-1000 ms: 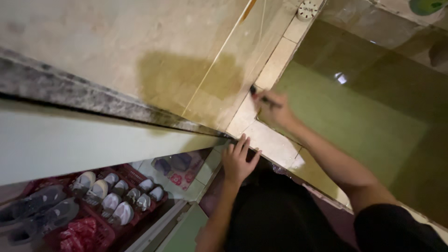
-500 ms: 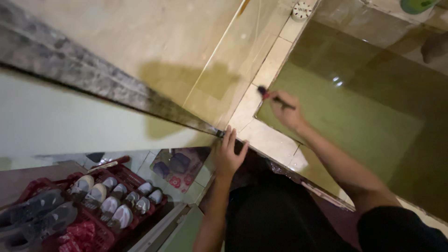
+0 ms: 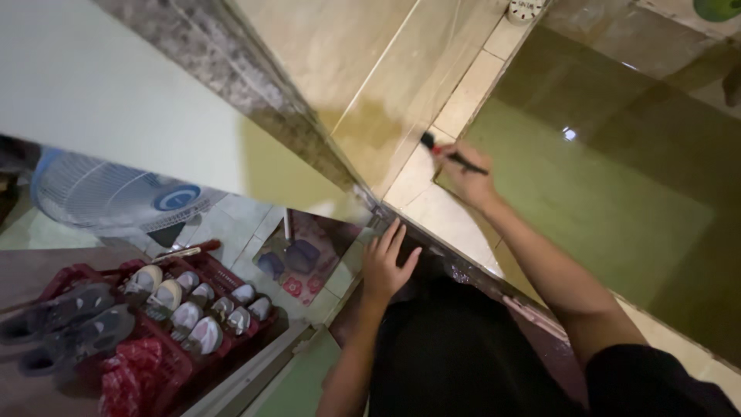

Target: The person scrubs the tiled edge of a built-in water tub using a brush and a sponge, repeatedly dipping the brush into a small pot of water. They wipe the edge with a yellow sponge and continue scrubbing along the perimeter.

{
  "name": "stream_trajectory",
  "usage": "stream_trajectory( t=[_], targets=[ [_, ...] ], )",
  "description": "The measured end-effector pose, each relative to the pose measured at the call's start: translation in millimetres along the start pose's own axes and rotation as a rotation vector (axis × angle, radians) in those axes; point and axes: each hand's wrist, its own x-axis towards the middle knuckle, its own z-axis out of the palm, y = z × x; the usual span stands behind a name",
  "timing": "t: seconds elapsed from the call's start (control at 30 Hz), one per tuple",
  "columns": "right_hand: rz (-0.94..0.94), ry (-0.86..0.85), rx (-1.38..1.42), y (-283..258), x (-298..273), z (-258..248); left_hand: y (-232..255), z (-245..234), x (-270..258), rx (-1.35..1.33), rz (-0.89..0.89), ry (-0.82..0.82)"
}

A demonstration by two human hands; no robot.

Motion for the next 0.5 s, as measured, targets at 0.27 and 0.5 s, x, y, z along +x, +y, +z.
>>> stream_trajectory(
  t=[0.27, 0.5],
  targets=[
    [-0.054, -0.271, 0.322, -22, -37, -4, 5, -10, -5, -0.026, -0.040, -0.004],
    [0.022, -0.040, -0.006, 20, -1, -9, 6, -12, -8, -0.036, -0.013, 0.012]
  ],
)
